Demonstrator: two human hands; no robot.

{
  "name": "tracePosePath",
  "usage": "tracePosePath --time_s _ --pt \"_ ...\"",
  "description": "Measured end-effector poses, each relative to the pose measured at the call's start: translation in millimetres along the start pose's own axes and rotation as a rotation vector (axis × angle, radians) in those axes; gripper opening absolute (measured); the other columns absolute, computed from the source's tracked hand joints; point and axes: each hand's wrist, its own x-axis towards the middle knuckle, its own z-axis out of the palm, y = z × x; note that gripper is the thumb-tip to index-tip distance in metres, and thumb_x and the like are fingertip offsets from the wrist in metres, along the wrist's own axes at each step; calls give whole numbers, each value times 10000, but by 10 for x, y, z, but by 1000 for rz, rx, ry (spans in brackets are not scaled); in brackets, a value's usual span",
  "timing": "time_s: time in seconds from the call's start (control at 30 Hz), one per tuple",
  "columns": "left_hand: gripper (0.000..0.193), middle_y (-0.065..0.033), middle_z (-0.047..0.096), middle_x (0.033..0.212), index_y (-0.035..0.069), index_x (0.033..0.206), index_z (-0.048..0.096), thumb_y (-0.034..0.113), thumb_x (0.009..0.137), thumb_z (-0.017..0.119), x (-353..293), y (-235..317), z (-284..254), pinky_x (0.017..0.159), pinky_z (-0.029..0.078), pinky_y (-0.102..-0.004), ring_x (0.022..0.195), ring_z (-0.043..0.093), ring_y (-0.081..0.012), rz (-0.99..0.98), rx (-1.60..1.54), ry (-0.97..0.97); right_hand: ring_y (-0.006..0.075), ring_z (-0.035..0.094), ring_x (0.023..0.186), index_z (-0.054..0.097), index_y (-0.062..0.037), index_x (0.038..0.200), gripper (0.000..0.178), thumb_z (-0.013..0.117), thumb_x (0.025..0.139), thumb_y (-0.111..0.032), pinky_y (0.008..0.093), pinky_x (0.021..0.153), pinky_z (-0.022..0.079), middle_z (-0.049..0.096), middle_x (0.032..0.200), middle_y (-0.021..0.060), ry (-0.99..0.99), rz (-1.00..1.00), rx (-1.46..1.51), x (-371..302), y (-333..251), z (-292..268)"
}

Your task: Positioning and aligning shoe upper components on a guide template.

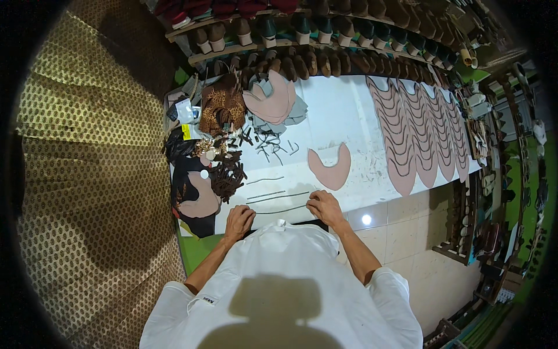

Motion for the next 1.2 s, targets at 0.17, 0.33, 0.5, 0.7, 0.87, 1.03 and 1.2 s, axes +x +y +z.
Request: tracePosePath --time_s 0.17,0.33,0.5,0.7,0.87,1.03,1.2 --pt "159 -123 652 1032 43 1034 720 124 904 760 124 96 -87 815 476 -434 941 627 -317 -18 -27 66 279 626 1002 783 -102 922 119 756 884 -212 416 868 492 673 1049 66 86 27 11 120 -26 -125" --pt "127 -103 622 1006 54 1012 718 122 909 747 467 63 -202 802 435 -427 925 586 -307 -22 81 143 275 619 1013 793 -108 928 122 763 882 -217 421 866 478 675 1030 62 80 14 -23 507 65 -113" --pt "125 -63 602 983 73 1009 739 138 903 757 585 -90 -235 843 390 -413 968 541 -273 0 184 76 286 627 984 802 -116 931 127 770 887 -231 428 875 486 688 1001 62 25 -13 -54 748 181 -48" --pt "141 -53 605 977 70 1000 782 149 884 777 548 -140 -213 863 385 -413 982 533 -266 0 220 35 267 627 1002 812 -105 917 120 776 863 -206 421 872 480 689 988 53 -85 -32 -82 795 251 -1" --pt "157 -61 614 968 71 1026 788 125 879 770 519 -139 -211 864 386 -420 976 542 -271 -28 207 35 274 652 966 816 -96 963 143 762 873 -193 430 875 495 708 980 61 -28 -36 -28 764 264 -32" --pt "134 -72 608 988 56 976 777 102 853 753 573 -119 -248 861 384 -431 985 541 -279 -46 187 92 293 652 953 807 -87 958 147 757 873 -196 441 870 496 708 979 75 60 15 -2 909 257 -93" --pt "149 -76 612 986 65 958 781 100 814 762 777 -91 -279 855 385 -442 989 546 -288 -74 193 171 305 648 950 802 -89 925 139 766 865 -209 445 854 495 703 984 86 137 13 -73 1166 256 -61"
